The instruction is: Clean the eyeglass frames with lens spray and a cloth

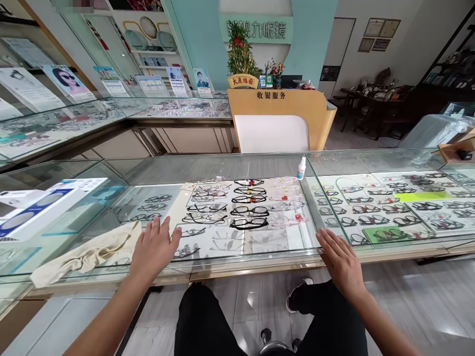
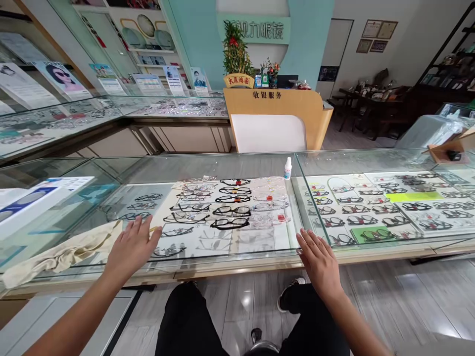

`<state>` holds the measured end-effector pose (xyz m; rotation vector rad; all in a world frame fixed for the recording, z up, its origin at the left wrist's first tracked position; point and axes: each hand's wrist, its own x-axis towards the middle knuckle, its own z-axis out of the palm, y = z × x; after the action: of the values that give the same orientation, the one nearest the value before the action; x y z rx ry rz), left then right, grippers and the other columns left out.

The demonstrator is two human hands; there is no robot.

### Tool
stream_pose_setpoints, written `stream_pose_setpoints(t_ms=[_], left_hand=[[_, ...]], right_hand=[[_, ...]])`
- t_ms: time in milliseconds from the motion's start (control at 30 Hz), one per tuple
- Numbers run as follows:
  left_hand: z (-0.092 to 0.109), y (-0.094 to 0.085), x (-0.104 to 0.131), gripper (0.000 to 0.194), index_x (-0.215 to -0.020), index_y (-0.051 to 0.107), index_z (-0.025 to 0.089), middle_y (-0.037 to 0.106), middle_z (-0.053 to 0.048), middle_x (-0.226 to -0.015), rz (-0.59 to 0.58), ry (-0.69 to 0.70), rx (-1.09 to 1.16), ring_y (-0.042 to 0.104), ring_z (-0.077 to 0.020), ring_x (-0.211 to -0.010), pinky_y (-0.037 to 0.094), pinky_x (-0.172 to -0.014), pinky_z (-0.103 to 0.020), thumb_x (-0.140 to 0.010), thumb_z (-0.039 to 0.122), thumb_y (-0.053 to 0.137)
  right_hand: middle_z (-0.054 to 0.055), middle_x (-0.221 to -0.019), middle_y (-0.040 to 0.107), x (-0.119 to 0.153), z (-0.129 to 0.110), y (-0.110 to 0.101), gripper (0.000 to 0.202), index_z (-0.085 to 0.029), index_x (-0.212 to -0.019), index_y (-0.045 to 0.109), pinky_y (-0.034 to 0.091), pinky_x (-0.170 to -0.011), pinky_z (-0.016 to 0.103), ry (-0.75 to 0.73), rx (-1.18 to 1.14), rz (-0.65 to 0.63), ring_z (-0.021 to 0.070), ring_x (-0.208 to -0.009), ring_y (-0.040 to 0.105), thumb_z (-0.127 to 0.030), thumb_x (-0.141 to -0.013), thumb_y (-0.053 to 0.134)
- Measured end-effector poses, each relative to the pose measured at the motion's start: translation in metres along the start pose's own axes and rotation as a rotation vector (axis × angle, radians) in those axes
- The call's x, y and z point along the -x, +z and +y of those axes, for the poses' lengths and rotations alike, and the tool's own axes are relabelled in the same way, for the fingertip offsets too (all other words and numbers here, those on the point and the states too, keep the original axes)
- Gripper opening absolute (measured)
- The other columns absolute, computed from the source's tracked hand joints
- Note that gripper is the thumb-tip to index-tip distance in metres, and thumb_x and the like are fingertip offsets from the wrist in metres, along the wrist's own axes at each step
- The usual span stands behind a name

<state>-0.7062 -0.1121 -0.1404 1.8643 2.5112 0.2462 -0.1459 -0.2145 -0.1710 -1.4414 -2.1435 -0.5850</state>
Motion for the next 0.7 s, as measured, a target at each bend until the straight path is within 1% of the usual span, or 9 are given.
stream_pose_setpoints(t_ms=[100,200,333,467,567,700], left_hand=[[-0.002,0.001,0.001,0.096,-0.172,0.046,-0.001,0.034,-0.028,-0.184,0.016,0.017,0.015,0.029,-0.0458,-0.174,0.026,-0.140,-0.062,-0.107,0.063,0.017],[-0.002,0.000,0.003,0.099,-0.173,0.045,-0.001,0.032,-0.028,-0.185,-0.008,0.018,0.029,0.027,-0.0465,-0.174,0.025,-0.140,-0.062,-0.108,0.066,0.013],[0.001,-0.003,0.005,0.094,-0.174,0.044,-0.002,0.032,-0.030,-0.184,-0.020,0.022,-0.002,0.027,-0.0464,-0.174,0.024,-0.141,-0.061,-0.110,0.061,0.015],[0.002,-0.003,0.008,0.089,-0.172,0.045,-0.004,0.036,-0.033,-0.181,-0.002,0.058,-0.014,0.029,-0.0480,-0.173,0.027,-0.139,-0.062,-0.111,0.056,0.022],[0.002,-0.002,0.011,0.087,-0.171,0.047,-0.005,0.038,-0.034,-0.180,0.027,0.105,0.005,0.029,-0.0487,-0.173,0.027,-0.139,-0.064,-0.111,0.055,0.026],[0.002,-0.005,0.016,0.080,-0.167,0.055,0.002,0.043,-0.030,-0.179,0.077,0.200,0.062,0.031,-0.0484,-0.172,0.028,-0.138,-0.064,-0.112,0.053,0.030]], right_hand=[[0.007,-0.159,0.073,0.000,-0.003,-0.001,0.081,-0.032,-0.186,0.020,0.053,-0.118,0.045,0.022,-0.004,0.010,0.0292,-0.142,0.075,-0.018,-0.116,0.059],[0.008,-0.157,0.074,0.001,-0.005,-0.001,0.081,-0.032,-0.185,0.023,0.053,-0.118,0.045,0.037,0.000,0.025,0.0300,-0.140,0.076,-0.017,-0.115,0.061],[0.008,-0.157,0.075,0.005,-0.010,0.001,0.078,-0.031,-0.182,0.031,0.052,-0.119,0.047,0.073,0.001,0.045,0.0311,-0.141,0.075,-0.016,-0.113,0.063],[0.011,-0.160,0.072,0.010,-0.025,0.004,0.068,-0.028,-0.176,0.044,0.050,-0.125,0.051,0.171,-0.014,0.071,0.0339,-0.147,0.071,-0.022,-0.111,0.064],[0.012,-0.162,0.071,0.012,-0.038,0.005,0.062,-0.026,-0.172,0.051,0.049,-0.127,0.053,0.253,0.002,0.080,0.0346,-0.149,0.069,-0.023,-0.111,0.061],[0.012,-0.158,0.074,0.011,-0.046,0.002,0.057,-0.024,-0.165,0.062,0.050,-0.128,0.054,0.335,-0.007,0.069,0.0330,-0.149,0.069,-0.021,-0.109,0.055]])
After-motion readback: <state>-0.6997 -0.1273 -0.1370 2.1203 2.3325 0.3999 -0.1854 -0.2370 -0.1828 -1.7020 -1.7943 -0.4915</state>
